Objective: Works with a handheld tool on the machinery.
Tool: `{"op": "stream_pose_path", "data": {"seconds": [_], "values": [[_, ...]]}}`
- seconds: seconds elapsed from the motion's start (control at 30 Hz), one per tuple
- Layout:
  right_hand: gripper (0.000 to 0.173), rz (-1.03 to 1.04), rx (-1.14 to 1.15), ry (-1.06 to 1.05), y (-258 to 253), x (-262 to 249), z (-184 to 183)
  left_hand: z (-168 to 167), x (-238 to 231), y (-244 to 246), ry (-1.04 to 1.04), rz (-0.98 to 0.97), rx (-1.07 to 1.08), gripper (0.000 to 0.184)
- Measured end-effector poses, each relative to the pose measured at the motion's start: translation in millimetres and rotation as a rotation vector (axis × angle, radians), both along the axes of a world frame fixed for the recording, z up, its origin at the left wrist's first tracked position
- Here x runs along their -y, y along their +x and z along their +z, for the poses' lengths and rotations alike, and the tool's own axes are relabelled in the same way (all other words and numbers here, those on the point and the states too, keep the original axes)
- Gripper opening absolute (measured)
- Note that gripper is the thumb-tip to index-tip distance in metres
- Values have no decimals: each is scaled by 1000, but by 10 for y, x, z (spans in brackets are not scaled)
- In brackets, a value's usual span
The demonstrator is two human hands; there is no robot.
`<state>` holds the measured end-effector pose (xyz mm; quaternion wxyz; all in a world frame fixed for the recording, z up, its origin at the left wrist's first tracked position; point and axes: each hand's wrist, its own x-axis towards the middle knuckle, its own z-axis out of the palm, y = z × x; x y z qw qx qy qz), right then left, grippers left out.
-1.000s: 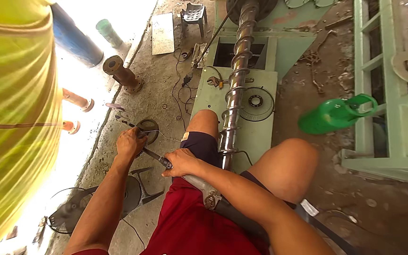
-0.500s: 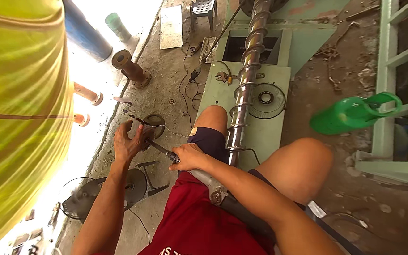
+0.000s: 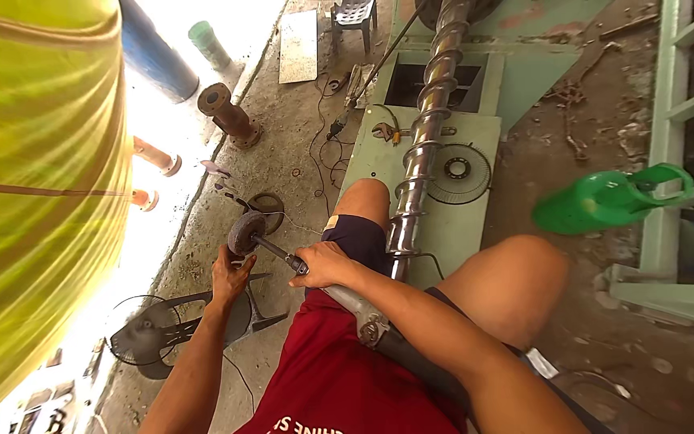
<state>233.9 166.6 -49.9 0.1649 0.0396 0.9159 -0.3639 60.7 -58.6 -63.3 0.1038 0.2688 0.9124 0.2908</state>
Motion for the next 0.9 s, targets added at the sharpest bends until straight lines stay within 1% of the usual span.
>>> {"op": "stream_pose_path", "data": {"seconds": [0.07, 0.17, 0.37, 0.67, 0.9], "values": [[65, -4, 4, -2, 3, -5, 8, -46, -14, -25, 14, 1, -10, 49], [64, -14, 4, -5, 15, -23, 8, -39, -40, -45, 31, -16, -7, 43], [66, -18, 4, 1, 13, -28, 7, -43, -107, -49, 21, 8, -3, 45], [66, -17, -2, 1, 28, -29, 28, -96, -172, -22, 52, 31, -45, 37], [65, -19, -8, 1, 29, -24, 21, -123, -177, 6, 19, 42, -74, 39]]}}
